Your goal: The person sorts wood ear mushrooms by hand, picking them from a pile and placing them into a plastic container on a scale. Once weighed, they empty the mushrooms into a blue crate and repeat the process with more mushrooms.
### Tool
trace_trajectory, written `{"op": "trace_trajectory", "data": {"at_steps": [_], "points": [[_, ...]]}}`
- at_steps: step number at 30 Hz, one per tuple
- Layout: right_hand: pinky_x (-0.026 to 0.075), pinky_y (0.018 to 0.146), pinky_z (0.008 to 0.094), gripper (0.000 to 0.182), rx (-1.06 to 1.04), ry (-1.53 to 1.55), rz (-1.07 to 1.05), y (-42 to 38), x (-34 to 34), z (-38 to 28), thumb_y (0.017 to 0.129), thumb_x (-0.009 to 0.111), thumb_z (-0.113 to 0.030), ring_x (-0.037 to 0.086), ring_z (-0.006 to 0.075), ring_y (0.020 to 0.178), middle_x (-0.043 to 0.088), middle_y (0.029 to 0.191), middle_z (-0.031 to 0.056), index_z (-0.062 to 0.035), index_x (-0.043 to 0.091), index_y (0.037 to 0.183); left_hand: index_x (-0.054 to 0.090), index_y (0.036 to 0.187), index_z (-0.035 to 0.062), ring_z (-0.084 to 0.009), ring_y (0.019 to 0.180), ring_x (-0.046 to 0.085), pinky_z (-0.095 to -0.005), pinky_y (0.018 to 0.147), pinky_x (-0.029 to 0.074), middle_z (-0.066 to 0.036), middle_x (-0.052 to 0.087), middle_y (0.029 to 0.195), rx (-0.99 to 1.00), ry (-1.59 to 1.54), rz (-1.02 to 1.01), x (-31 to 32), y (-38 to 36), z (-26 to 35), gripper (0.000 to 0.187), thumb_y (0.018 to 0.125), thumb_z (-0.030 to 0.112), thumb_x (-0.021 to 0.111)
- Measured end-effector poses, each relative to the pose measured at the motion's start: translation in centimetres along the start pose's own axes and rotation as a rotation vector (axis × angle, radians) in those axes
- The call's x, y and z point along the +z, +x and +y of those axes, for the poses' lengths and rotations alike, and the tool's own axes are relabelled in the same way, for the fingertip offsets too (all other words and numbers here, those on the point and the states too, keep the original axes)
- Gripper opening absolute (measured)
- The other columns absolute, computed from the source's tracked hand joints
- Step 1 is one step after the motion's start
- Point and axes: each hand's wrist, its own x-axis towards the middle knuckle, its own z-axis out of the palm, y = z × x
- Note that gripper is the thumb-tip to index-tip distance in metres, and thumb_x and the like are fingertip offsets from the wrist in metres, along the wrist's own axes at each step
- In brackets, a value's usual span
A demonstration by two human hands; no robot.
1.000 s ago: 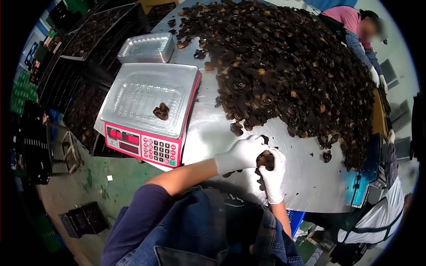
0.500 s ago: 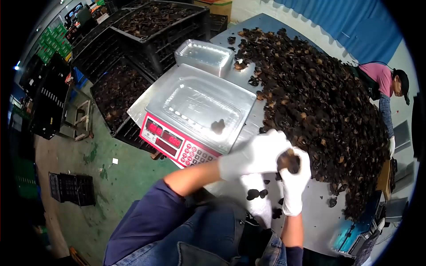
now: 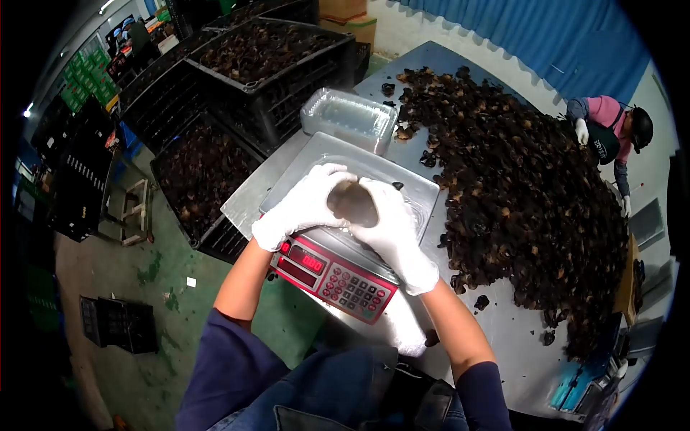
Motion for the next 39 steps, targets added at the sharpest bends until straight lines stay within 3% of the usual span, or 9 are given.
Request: {"op": "trace_trajectory", "data": {"at_steps": [2,6,11,18,21,22,24,30,39], "points": [[0.043,0.103,0.0428,0.085,0.021,-0.031,-0.058,-0.3,-2.3,-0.9,0.062,0.085,-0.026,0.051,0.0324,0.123,0.053,0.136,0.0139,-0.0078,0.050,0.137,0.048,0.138,0.0074,-0.0365,0.134,0.039,-0.0419,0.113,0.035,-0.017,0.043,0.143,-0.015,0.038,0.034,0.2,-0.7,-0.2,0.092,0.058,0.028,0.089],[0.038,0.109,0.0404,0.071,0.129,0.238,-0.013,-1.2,-5.0,0.1,0.072,0.081,-0.026,0.049,0.0311,0.129,0.053,0.136,0.0179,-0.0045,0.054,0.134,0.029,0.152,0.0058,-0.0389,0.143,0.028,-0.0444,0.118,0.028,-0.020,0.030,0.154,-0.050,0.089,0.070,-0.2,-1.6,0.3,0.116,0.057,0.029,0.091],[0.037,0.109,0.0369,0.039,0.168,0.402,0.150,-0.4,-4.3,2.2,0.102,0.045,-0.020,0.050,0.0325,0.129,0.052,0.139,0.0207,0.0005,0.056,0.132,0.024,0.154,0.0048,-0.0374,0.148,0.019,-0.0431,0.121,0.021,-0.021,0.022,0.159,-0.148,0.053,0.018,-1.3,-2.0,1.4,0.120,0.058,0.034,0.091],[0.015,0.118,0.0535,0.044,-0.158,-0.362,-0.189,-3.1,-2.7,3.5,0.102,0.041,-0.029,0.038,0.0270,0.142,0.051,0.144,0.0131,-0.0081,0.052,0.139,0.025,0.154,0.0041,-0.0382,0.148,0.020,-0.0446,0.121,0.020,-0.022,0.025,0.158,-0.128,0.151,0.114,0.7,-2.5,0.4,0.121,0.061,0.049,0.088],[0.013,0.118,0.0508,0.043,0.068,0.068,-0.067,-2.4,-6.0,2.0,0.101,0.042,-0.024,0.041,0.0260,0.138,0.054,0.140,0.0109,-0.0081,0.051,0.140,0.028,0.153,0.0043,-0.0376,0.147,0.023,-0.0447,0.120,0.022,-0.021,0.027,0.158,-0.074,0.118,0.156,-0.1,-2.9,0.5,0.115,0.064,0.045,0.087],[0.033,0.112,0.0360,0.040,0.142,0.225,0.041,-2.4,-6.6,2.4,0.104,0.039,-0.025,0.050,0.0234,0.130,0.054,0.141,0.0126,-0.0065,0.061,0.132,0.028,0.153,0.0043,-0.0376,0.147,0.023,-0.0447,0.120,0.022,-0.021,0.027,0.158,-0.075,0.119,0.155,-0.6,-3.3,0.3,0.115,0.064,0.045,0.087],[0.040,0.107,0.0355,0.044,0.203,0.470,0.164,-3.2,-8.3,3.2,0.106,0.038,-0.032,0.054,0.0209,0.125,0.059,0.136,0.0126,-0.0037,0.063,0.129,0.031,0.153,0.0050,-0.0348,0.147,0.025,-0.0429,0.120,0.023,-0.019,0.029,0.157,-0.097,0.009,0.240,-1.8,-4.2,0.6,0.110,0.065,0.041,0.088],[0.042,0.105,0.0347,0.048,0.387,0.427,0.225,-7.0,-9.2,6.9,0.106,0.039,-0.035,0.060,0.0196,0.114,0.066,0.123,0.0114,0.0006,0.062,0.127,0.055,0.136,0.0019,-0.0193,0.115,0.059,-0.0326,0.102,0.045,-0.010,0.062,0.130,-0.373,-0.345,0.566,-4.3,-4.1,-1.3,0.051,0.092,0.022,0.068],[0.039,0.105,0.0316,0.040,0.430,0.521,0.216,-8.4,-8.0,5.2,0.105,0.045,-0.026,0.056,0.0179,0.117,0.063,0.125,0.0102,0.0028,0.061,0.128,0.057,0.133,-0.0010,-0.0220,0.120,0.057,-0.0334,0.104,0.043,-0.015,0.062,0.130,-0.383,-0.414,0.609,-4.4,-4.2,-1.9,0.052,0.091,0.027,0.069]]}}
